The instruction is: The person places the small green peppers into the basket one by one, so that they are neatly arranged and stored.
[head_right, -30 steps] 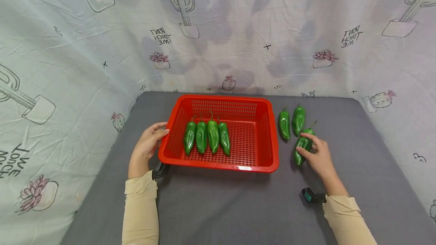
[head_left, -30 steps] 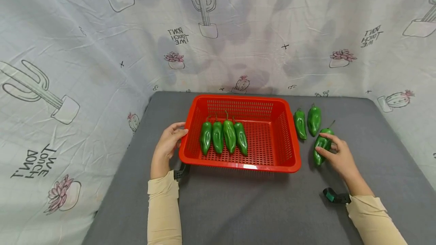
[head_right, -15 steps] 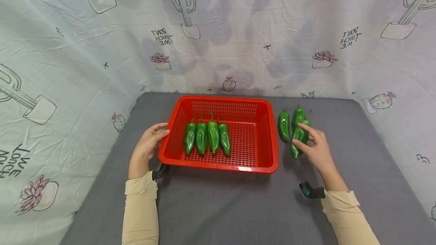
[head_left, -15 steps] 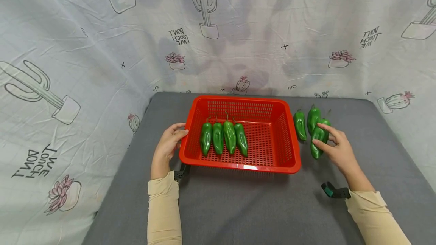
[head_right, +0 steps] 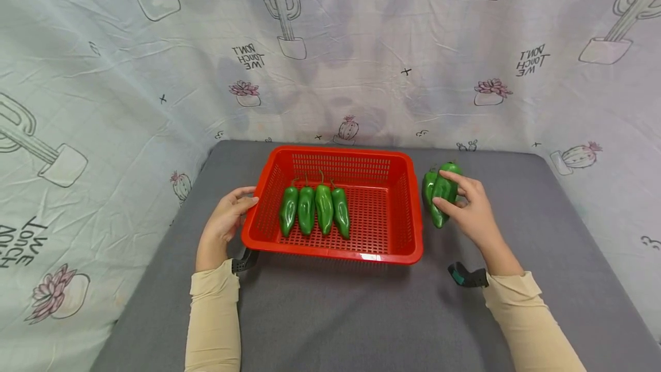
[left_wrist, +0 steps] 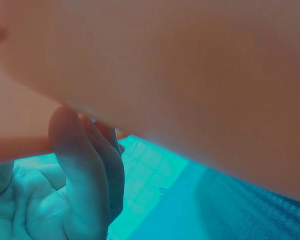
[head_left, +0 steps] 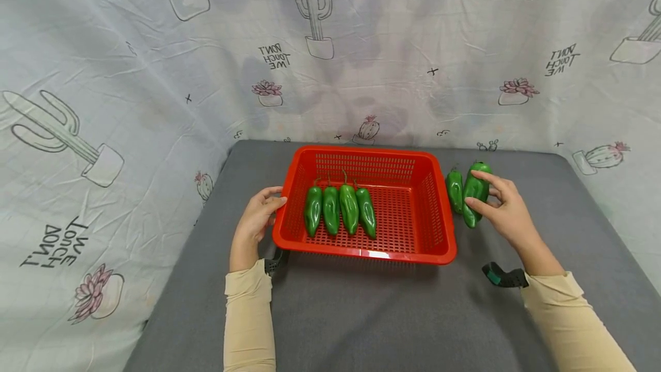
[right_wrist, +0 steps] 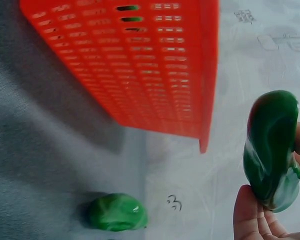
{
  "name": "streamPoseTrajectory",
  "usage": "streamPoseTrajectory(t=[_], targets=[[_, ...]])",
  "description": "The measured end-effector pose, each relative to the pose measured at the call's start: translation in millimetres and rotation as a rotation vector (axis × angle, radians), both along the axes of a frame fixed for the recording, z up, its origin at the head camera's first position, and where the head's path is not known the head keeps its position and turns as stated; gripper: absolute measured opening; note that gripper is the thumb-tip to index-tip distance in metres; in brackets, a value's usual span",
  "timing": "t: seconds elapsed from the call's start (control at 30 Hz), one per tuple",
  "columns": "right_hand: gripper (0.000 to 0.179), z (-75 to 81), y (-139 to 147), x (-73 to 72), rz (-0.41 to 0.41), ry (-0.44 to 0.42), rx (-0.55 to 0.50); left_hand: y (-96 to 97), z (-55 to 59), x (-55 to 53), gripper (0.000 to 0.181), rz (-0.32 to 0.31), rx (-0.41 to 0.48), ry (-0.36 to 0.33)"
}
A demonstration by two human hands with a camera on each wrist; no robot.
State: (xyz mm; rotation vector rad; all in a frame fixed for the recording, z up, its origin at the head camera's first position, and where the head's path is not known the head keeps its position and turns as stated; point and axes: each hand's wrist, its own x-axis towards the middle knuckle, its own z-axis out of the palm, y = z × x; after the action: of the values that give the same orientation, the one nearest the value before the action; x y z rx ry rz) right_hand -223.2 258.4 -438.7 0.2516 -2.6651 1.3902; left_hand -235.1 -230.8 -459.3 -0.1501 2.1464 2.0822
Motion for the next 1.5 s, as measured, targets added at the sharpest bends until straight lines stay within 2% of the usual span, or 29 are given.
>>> streamPoseTrajectory(t=[0.23,0.67,0.93,1.23,1.5], targets=[[0.059,8.6,-9,-7.2,0.057,0.031,-0.044,1.9,-0.1,-0.7,0.042,0.002,-0.017,-0.004],[0.060,31.0,-31,-16.5,0.092,-0.013,0.030,1.7,-1.3,-2.3,0.045,-0.003,-0.032,-0.004],[0.059,40.1,-49,-22.6,0.132,-0.042,0.001,2.8,0.2,-1.3,0.044,-0.005,-0.032,0.004],[0.060,38.2,-69,-34.5,0.206,-0.044,-0.043,2.9,-1.0,-1.4,0.043,-0.003,-0.034,0.013],[0.057,28.7,-89,-47.7,0.246,-0.068,0.010,0.8,-0.5,0.7,0.043,0.006,-0.026,0.000]])
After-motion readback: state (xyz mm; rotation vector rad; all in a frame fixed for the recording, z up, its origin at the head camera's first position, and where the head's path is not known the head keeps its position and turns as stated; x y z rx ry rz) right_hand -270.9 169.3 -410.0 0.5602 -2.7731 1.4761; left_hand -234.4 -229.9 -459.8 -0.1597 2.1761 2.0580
